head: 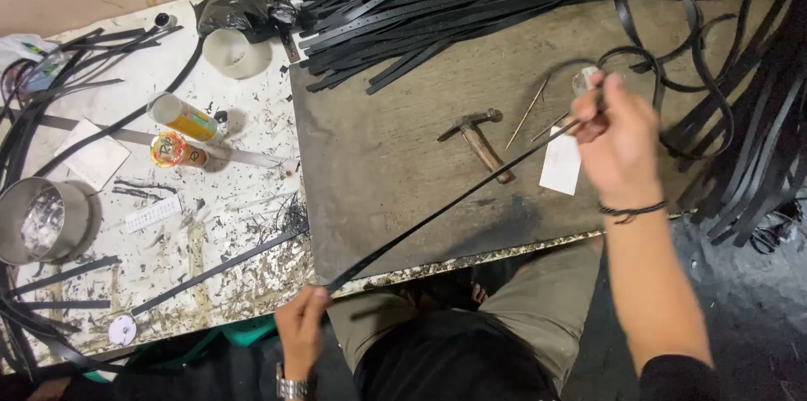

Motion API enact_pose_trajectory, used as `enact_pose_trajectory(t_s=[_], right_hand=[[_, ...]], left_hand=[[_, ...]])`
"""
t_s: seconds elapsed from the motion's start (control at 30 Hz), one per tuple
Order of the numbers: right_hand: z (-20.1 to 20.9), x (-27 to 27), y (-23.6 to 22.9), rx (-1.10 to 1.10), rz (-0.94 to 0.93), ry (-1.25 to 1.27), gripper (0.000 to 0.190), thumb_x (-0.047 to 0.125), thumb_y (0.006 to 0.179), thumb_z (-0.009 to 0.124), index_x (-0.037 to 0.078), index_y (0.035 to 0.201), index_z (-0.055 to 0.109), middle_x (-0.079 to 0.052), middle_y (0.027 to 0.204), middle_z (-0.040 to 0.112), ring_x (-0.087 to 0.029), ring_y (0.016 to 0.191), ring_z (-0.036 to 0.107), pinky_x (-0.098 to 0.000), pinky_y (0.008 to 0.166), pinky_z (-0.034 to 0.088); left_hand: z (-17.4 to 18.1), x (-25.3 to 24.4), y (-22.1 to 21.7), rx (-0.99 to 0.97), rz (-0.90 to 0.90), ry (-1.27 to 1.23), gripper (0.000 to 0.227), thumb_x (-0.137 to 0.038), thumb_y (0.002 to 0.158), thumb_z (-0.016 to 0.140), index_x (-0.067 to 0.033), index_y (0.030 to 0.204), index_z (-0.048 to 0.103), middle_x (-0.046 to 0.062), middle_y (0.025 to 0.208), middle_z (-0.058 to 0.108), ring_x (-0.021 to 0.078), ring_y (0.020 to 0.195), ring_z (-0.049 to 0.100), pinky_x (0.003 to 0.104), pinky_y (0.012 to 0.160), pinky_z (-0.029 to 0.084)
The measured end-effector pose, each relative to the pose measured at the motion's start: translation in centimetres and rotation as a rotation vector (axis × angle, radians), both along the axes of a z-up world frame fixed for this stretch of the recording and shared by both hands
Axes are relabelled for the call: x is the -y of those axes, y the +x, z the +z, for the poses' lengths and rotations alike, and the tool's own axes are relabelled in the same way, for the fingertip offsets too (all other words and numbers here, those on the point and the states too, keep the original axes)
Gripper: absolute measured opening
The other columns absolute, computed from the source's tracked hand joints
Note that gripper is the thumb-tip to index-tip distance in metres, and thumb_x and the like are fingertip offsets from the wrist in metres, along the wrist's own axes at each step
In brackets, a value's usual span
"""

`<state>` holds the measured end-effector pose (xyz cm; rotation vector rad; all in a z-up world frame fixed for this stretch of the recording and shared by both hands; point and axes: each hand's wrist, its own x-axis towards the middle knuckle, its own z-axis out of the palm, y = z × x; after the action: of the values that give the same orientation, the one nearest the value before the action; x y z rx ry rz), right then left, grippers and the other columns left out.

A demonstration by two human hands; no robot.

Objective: Using a manual punch tool and a hammer to create a series of holes in long leather straps on a workshop bench.

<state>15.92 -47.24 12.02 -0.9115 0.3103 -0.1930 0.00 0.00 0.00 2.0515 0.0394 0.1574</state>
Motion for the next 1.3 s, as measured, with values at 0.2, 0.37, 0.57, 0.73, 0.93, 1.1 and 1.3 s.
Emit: enact_pose_trajectory(t_s=[0.2,0.37,0.57,0.73,0.93,1.1,1.3], right_hand=[[1.6,8.4,3.9,-0.098,-0.263,-0.168,0.012,0.039,0.101,0.068,0.028,0.105,0.070,0.002,0.091,0.068,0.000,0.056,0.046,-0.0092,0.051,0.034],[-7.6,28.0,12.3,0.094,-0.217,-0.209,0.009,0.033,0.110,0.061,0.030,0.118,0.065,0.012,0.105,0.065,0.007,0.063,0.041,-0.0078,0.053,0.029],[-13.5,43.1,31.7,0.109,-0.189,-0.794,0.022,0.038,0.118,0.039,0.026,0.114,0.057,0.008,0.112,0.063,-0.001,0.074,0.043,-0.0163,0.060,0.024],[-16.1,32.9,25.6,-0.228,-0.261,-0.939,0.037,-0.005,0.090,0.040,0.018,0.112,0.059,0.001,0.102,0.077,-0.013,0.064,0.078,-0.0267,0.036,0.042],[-7.5,8.4,6.3,-0.007,0.003,-0.942,0.029,0.005,0.099,0.048,0.002,0.124,0.063,-0.011,0.129,0.063,-0.022,0.108,0.071,-0.0265,0.084,0.053],[-10.2,-2.4,-5.2,0.059,0.006,-0.358,0.049,-0.003,0.090,0.055,-0.007,0.138,0.058,-0.031,0.123,0.072,-0.043,0.102,0.076,-0.0528,0.089,0.061],[-12.3,-5.5,-10.0,0.096,-0.158,-0.179,0.068,-0.019,0.073,0.040,-0.012,0.140,0.052,-0.034,0.138,0.061,-0.048,0.132,0.057,-0.0596,0.108,0.047]], left_hand=[[-0.2,1.6,6.5,0.268,-0.003,0.059,0.048,-0.023,0.101,0.052,-0.0142,0.057,0.037,-0.003,0.050,0.029,0.0087,0.047,0.023,0.029,0.050,0.017],[0.4,2.2,18.2,0.380,0.013,0.336,0.049,-0.027,0.103,0.054,-0.0152,0.059,0.034,-0.003,0.051,0.029,0.0100,0.050,0.025,0.031,0.052,0.017],[2.6,9.0,37.6,0.314,-0.116,0.625,0.036,-0.041,0.110,0.034,-0.0107,0.104,0.052,0.011,0.098,0.057,0.0282,0.094,0.050,0.045,0.082,0.035],[0.3,14.1,38.1,0.369,-0.230,0.600,0.061,-0.040,0.115,0.025,-0.0068,0.164,0.010,0.025,0.170,0.013,0.0392,0.159,0.015,0.059,0.128,0.008],[-1.9,21.7,23.4,0.179,-0.595,0.284,0.030,-0.018,0.105,0.048,-0.0065,0.127,0.064,0.015,0.102,0.069,0.0335,0.098,0.062,0.047,0.089,0.047],[0.9,28.0,14.4,-0.317,-0.631,-0.261,0.034,-0.028,0.104,0.058,-0.0081,0.129,0.070,0.010,0.100,0.081,0.0240,0.088,0.075,0.039,0.080,0.058],[-6.0,31.6,10.2,-0.595,-0.478,-0.601,0.015,-0.007,0.095,0.066,-0.0029,0.087,0.078,0.005,0.062,0.069,0.0122,0.059,0.057,0.025,0.058,0.051]])
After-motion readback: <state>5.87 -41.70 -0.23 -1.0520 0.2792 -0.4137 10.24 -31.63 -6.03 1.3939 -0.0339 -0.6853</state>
